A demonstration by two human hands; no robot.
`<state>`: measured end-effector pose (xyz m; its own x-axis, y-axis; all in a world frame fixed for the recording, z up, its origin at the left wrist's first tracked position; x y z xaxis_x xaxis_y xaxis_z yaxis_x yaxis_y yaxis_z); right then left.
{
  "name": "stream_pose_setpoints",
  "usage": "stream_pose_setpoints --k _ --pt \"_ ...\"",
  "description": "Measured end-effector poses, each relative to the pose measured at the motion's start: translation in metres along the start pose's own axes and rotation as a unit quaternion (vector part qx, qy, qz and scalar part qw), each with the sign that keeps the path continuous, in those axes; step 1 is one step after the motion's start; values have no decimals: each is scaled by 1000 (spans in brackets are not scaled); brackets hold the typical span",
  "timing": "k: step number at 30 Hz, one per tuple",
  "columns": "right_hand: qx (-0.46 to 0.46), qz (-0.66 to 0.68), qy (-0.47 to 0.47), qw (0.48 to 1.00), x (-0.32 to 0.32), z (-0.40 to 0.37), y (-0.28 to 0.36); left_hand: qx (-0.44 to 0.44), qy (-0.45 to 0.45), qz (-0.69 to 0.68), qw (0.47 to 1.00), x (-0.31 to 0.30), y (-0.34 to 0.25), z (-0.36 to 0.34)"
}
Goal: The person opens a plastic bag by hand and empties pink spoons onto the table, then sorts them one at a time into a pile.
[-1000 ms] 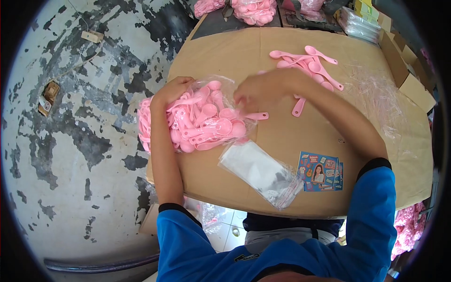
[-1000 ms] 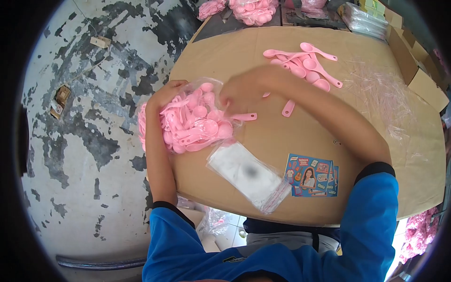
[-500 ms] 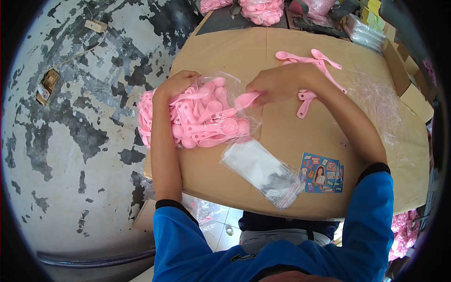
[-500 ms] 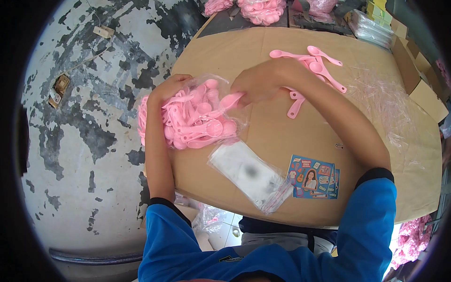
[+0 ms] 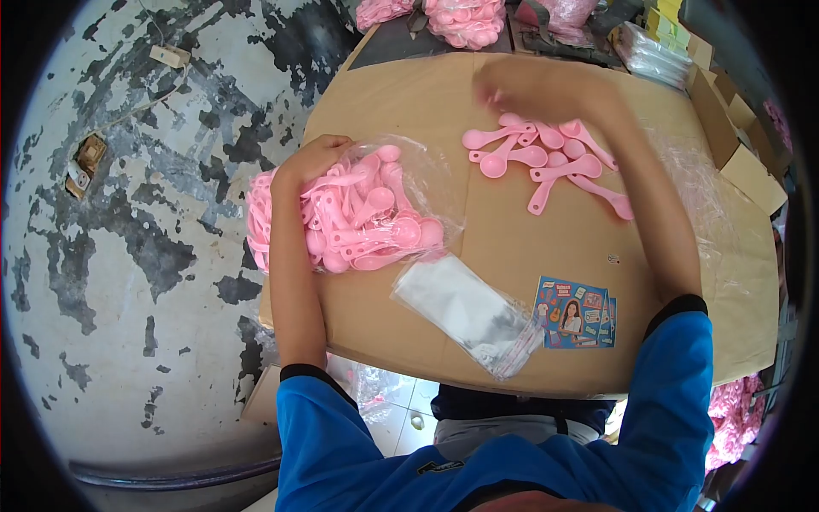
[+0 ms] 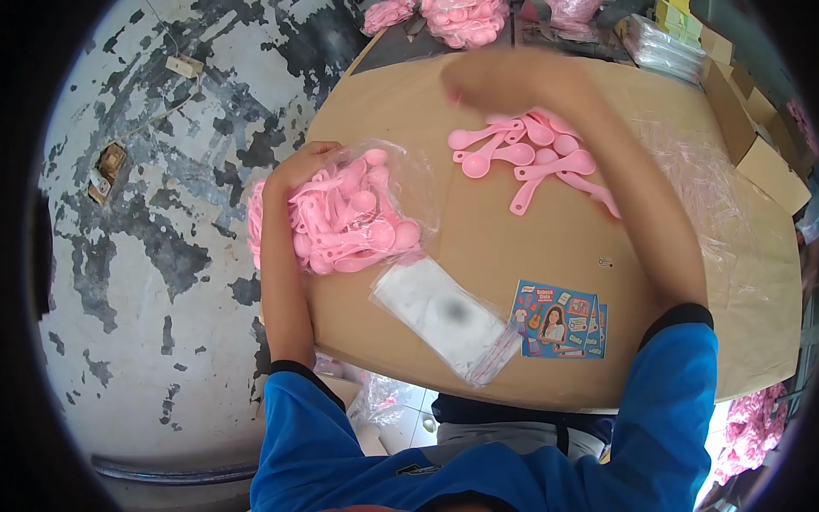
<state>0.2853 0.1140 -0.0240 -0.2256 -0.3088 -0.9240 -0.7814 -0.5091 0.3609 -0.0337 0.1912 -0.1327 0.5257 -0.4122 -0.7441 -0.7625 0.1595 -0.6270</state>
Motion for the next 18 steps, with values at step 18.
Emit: stream_pose_setpoints --k 18 --pt "-298 -33 108 948 126 42 76 -63 1 36 997 -1 -2 -2"
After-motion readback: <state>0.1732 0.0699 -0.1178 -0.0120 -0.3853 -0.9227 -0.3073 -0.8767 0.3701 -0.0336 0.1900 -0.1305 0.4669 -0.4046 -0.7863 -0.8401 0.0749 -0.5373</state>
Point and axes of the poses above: each hand's wrist, its own z-axis towards the middle knuckle, its own x-axis out of the palm, y = z × x, the point moved 6 cm from there along z, towards the middle knuckle, and after that the axes turned 6 degrees about y, right-handed, at the moved point
